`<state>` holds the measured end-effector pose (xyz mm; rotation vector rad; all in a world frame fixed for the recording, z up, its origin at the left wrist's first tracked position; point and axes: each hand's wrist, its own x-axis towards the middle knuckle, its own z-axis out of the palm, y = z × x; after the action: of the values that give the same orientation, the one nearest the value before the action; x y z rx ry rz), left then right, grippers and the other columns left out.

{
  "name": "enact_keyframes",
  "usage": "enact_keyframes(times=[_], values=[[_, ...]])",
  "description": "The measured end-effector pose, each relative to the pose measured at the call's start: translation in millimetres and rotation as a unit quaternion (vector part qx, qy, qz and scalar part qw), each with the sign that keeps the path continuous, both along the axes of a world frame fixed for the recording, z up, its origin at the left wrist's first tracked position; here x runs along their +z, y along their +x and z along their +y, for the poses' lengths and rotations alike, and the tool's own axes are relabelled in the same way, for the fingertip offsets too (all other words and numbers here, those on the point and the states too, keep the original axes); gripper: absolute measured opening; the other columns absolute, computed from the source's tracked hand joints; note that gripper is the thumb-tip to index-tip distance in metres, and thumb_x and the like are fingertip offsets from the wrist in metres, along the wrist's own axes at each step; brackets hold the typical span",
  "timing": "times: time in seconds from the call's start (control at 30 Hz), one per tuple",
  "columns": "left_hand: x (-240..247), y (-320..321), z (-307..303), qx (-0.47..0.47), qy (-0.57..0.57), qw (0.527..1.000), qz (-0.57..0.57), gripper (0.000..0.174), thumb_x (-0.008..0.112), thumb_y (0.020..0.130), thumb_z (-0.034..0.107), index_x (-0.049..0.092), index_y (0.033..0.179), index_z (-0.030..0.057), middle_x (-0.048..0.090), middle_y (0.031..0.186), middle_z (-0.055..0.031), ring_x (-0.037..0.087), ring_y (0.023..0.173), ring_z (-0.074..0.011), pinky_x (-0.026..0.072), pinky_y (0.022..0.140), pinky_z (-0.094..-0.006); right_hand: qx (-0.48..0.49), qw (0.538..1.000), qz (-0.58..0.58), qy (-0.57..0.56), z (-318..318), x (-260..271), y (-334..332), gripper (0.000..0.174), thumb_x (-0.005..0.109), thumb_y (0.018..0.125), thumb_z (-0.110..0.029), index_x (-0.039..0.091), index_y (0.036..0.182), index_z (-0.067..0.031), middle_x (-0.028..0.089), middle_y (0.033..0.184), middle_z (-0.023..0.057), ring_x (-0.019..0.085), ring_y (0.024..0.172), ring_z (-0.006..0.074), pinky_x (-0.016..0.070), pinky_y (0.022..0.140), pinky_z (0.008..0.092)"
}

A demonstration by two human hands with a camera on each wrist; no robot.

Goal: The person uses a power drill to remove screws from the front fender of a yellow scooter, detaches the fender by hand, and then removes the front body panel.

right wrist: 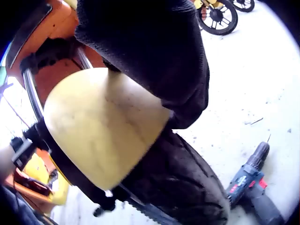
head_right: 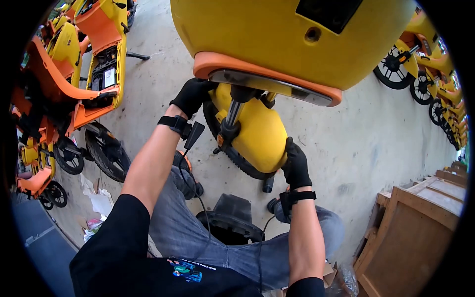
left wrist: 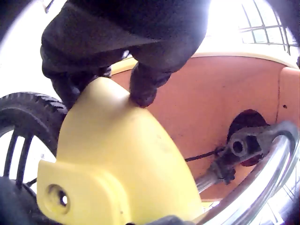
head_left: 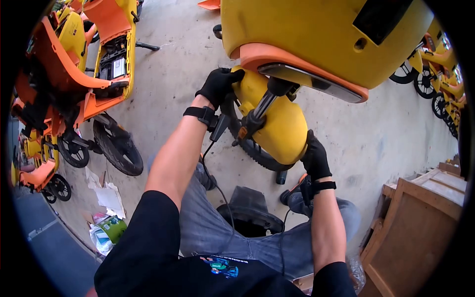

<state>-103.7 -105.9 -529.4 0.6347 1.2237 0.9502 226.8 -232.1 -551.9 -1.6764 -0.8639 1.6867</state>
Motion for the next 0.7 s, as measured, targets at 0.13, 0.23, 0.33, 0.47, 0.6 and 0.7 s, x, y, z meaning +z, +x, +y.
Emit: enact_keyframes(times=[0.13,0.23,0.33,0.47,0.6,0.7], values=[[-8,1,3,0.008,-0.005,1.0,0.01,0.029,0.063,0.087,0.012,0.061,0.112,-0.002,0.066,0.101,-0.0079,0.064,0.087,-0.0166,0.0514,0.079,-0.029,-0.078,0.994,0.058,-0.059,3,-22,6,0.05,0.051,0.096,-0.048,0.061,0.112,-0.001,0.064,0.09,0.0049,0.056,0.075,0.0125,0.045,0.063,0.0252],[-8,2,9,0.027,0.013,1.0,0.004,0.028,0.062,0.087,0.012,0.061,0.112,-0.0007,0.065,0.102,-0.0076,0.062,0.087,-0.0158,0.0505,0.078,-0.0294,-0.071,0.996,0.035,-0.032,6,-5,1,0.05,0.052,0.096,-0.046,0.06,0.114,-0.0003,0.064,0.094,0.0056,0.057,0.079,0.0131,0.0461,0.065,0.0259],[-16,-4,8,-0.002,-0.016,0.998,0.063,0.029,0.062,0.087,0.013,0.06,0.113,0.0003,0.065,0.103,-0.0075,0.062,0.087,-0.0156,0.0499,0.078,-0.0294,-0.071,0.996,0.039,0.032,3,10,-4,0.047,0.056,0.095,-0.041,0.058,0.117,0.0005,0.063,0.1,0.0068,0.06,0.089,0.0142,0.0494,0.073,0.0273],[-42,-9,14,-0.018,-0.035,0.998,0.055,0.028,0.063,0.089,0.015,0.06,0.113,0.0012,0.065,0.1,-0.0062,0.062,0.084,-0.0148,0.0496,0.074,-0.0283,-0.055,0.998,0.013,-0.005,8,39,-7,0.052,0.063,0.091,-0.04,0.055,0.123,0.0,0.062,0.106,0.009,0.06,0.094,0.0176,0.0516,0.076,0.0312],[-22,-5,8,-0.014,-0.003,0.999,0.04,0.028,0.064,0.088,0.016,0.061,0.113,0.002,0.066,0.1,-0.0056,0.063,0.083,-0.0148,0.0497,0.073,-0.0282,-0.052,0.993,0.101,-0.041,3,5,2,0.057,0.062,0.09,-0.045,0.054,0.125,0.0005,0.063,0.109,0.0094,0.06,0.095,0.0176,0.0515,0.076,0.0302],[-14,-2,5,-0.009,0.009,0.999,0.041,0.027,0.064,0.088,0.016,0.062,0.111,0.0012,0.066,0.1,-0.0058,0.063,0.082,-0.0148,0.0498,0.073,-0.0281,-0.028,0.991,0.121,-0.055,6,1,5,0.059,0.062,0.091,-0.046,0.054,0.124,0.0027,0.063,0.112,0.0097,0.06,0.096,0.0187,0.0512,0.079,0.0305]])
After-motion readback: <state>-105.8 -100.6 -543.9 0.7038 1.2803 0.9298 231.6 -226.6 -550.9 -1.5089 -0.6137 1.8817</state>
